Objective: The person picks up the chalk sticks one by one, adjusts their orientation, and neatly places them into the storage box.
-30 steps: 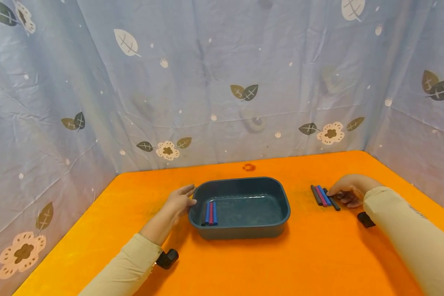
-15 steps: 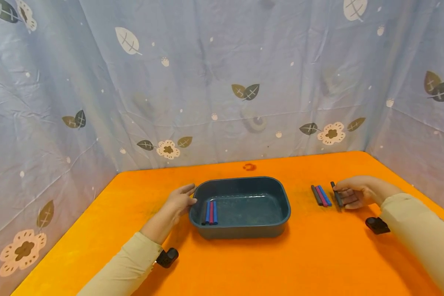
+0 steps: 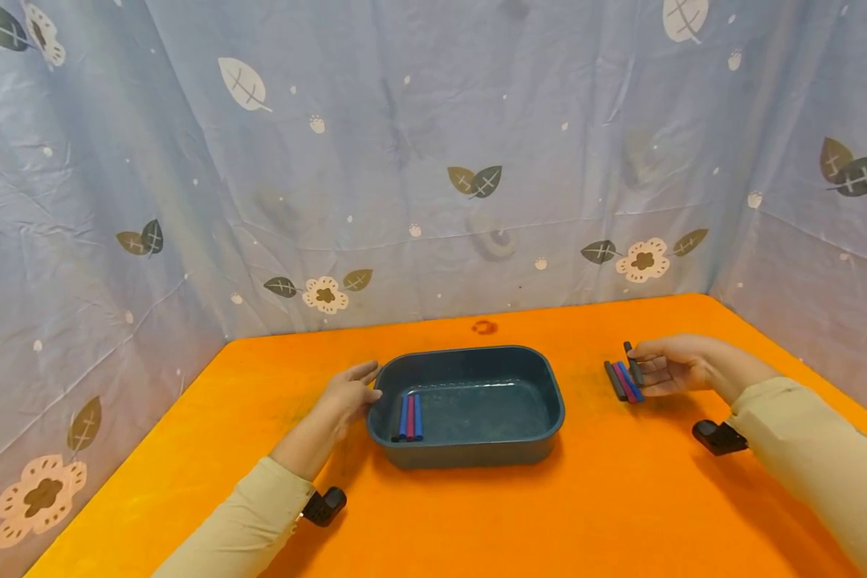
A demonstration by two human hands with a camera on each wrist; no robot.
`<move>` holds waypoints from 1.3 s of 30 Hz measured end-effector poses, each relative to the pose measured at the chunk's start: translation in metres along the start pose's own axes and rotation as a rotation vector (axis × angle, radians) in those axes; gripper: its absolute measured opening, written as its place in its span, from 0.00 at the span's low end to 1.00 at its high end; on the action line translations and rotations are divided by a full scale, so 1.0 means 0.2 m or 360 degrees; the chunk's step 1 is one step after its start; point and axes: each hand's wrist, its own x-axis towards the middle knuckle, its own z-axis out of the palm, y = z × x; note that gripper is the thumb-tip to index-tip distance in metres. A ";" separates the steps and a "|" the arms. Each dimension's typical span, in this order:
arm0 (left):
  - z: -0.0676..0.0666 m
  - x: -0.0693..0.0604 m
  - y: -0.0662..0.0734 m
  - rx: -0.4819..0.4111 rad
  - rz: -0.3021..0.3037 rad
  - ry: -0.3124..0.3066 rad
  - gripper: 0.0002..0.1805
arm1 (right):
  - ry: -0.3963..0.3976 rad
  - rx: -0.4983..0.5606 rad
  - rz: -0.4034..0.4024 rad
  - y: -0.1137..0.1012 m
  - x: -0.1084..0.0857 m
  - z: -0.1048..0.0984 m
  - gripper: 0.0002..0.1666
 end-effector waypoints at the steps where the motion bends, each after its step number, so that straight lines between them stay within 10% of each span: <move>1: 0.00 0.00 0.00 -0.0007 0.0001 -0.0005 0.34 | -0.0030 0.0012 -0.0006 -0.01 0.00 0.01 0.16; 39: 0.01 0.00 0.00 -0.0046 -0.0017 0.0007 0.34 | 0.0072 0.0033 -0.0125 -0.28 0.09 0.46 0.13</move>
